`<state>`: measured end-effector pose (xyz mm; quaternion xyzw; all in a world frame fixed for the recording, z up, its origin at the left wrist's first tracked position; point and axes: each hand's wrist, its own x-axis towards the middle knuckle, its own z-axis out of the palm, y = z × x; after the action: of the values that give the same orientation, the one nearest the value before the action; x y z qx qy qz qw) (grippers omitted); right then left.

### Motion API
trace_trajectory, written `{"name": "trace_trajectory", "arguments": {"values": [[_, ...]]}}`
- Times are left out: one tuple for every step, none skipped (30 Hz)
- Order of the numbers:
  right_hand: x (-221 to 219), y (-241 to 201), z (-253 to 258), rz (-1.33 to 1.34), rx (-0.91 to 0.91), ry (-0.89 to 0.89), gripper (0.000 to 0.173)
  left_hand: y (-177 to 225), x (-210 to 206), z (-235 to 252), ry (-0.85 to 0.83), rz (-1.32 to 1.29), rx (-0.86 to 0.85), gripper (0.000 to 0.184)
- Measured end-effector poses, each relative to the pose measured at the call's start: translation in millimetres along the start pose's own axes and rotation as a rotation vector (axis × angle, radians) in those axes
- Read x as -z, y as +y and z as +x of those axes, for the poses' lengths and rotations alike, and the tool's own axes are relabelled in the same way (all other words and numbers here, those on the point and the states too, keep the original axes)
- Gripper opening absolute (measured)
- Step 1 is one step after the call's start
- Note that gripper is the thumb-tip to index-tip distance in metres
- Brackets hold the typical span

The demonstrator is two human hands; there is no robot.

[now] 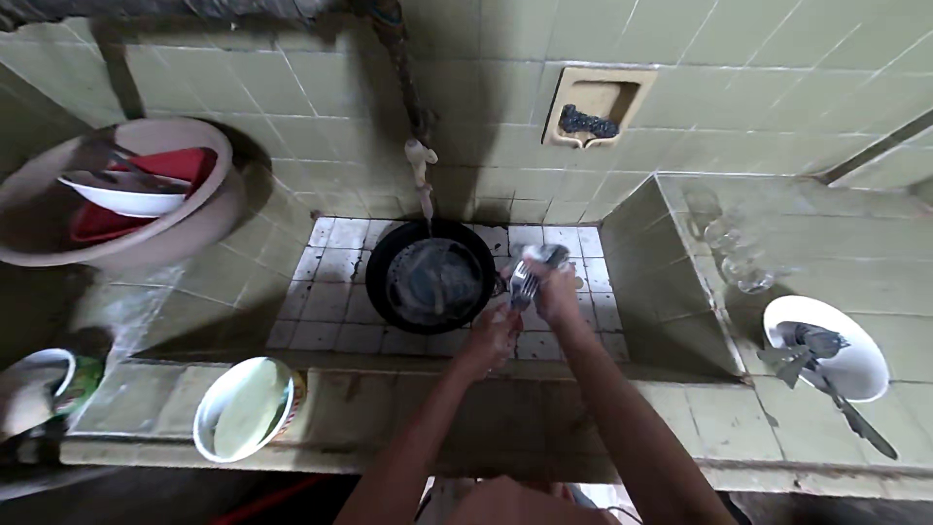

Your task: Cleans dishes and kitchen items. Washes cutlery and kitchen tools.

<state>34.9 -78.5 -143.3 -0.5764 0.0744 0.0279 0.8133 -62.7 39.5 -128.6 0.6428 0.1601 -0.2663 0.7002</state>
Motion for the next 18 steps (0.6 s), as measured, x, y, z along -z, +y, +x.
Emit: {"name": "trace_trajectory", "arguments": {"values": [[5, -7, 9, 0.034, 0.016, 0.042, 0.019, -6, 2, 1, 0.015, -0.009, 0.010, 0.033], [11, -12, 17, 0.045, 0.015, 0.074, 0.023, -11, 5, 2, 0.040, -0.023, 0.002, 0.033], [18, -15, 17, 0.000, -0.020, 0.093, 0.030, -14, 11, 3, 0.060, -0.046, -0.029, 0.033], [24, -17, 9, -0.091, -0.097, 0.066, 0.039, -13, 16, 5, 0.068, -0.067, -0.070, 0.034], [27, -18, -5, -0.196, -0.191, -0.017, 0.045, -12, 19, 9, 0.062, -0.084, -0.107, 0.035], [26, -15, -20, -0.246, -0.273, -0.102, 0.044, -11, 20, 13, 0.040, -0.098, -0.127, 0.034], [22, -10, -32, -0.254, -0.340, -0.171, 0.039, -9, 20, 18, 0.000, -0.098, -0.121, 0.031], [14, -5, -41, -0.271, -0.388, -0.209, 0.033, -8, 18, 22, -0.049, -0.076, -0.102, 0.026], [6, -1, -45, -0.269, -0.400, -0.196, 0.028, -8, 15, 23, -0.103, -0.046, -0.075, 0.025], [2, 1, -44, -0.276, -0.390, -0.160, 0.025, -9, 12, 20, -0.136, -0.016, -0.047, 0.027], [0, 2, -37, -0.268, -0.360, -0.096, 0.022, -10, 8, 14, -0.131, 0.009, -0.019, 0.032], [0, 1, -26, -0.220, -0.333, -0.035, 0.021, -10, 2, 6, -0.105, 0.036, -0.004, 0.037], [-2, 1, -14, -0.151, -0.316, 0.026, 0.018, -10, -3, 0, -0.067, 0.055, -0.003, 0.038], [-3, -1, -8, -0.096, -0.333, 0.056, 0.016, -9, -7, -4, -0.017, 0.052, -0.004, 0.037], [-3, -2, -10, -0.082, -0.369, 0.034, 0.016, -9, -10, -5, 0.027, 0.035, -0.006, 0.036], [-3, -5, -20, -0.122, -0.402, -0.039, 0.017, -9, -12, -5, 0.072, 0.009, -0.023, 0.034], [-7, -7, -32, -0.181, -0.413, -0.099, 0.018, -9, -11, -3, 0.107, -0.027, -0.051, 0.032], [-12, -8, -41, -0.220, -0.410, -0.135, 0.021, -10, -6, 0, 0.117, -0.057, -0.074, 0.032]]}}
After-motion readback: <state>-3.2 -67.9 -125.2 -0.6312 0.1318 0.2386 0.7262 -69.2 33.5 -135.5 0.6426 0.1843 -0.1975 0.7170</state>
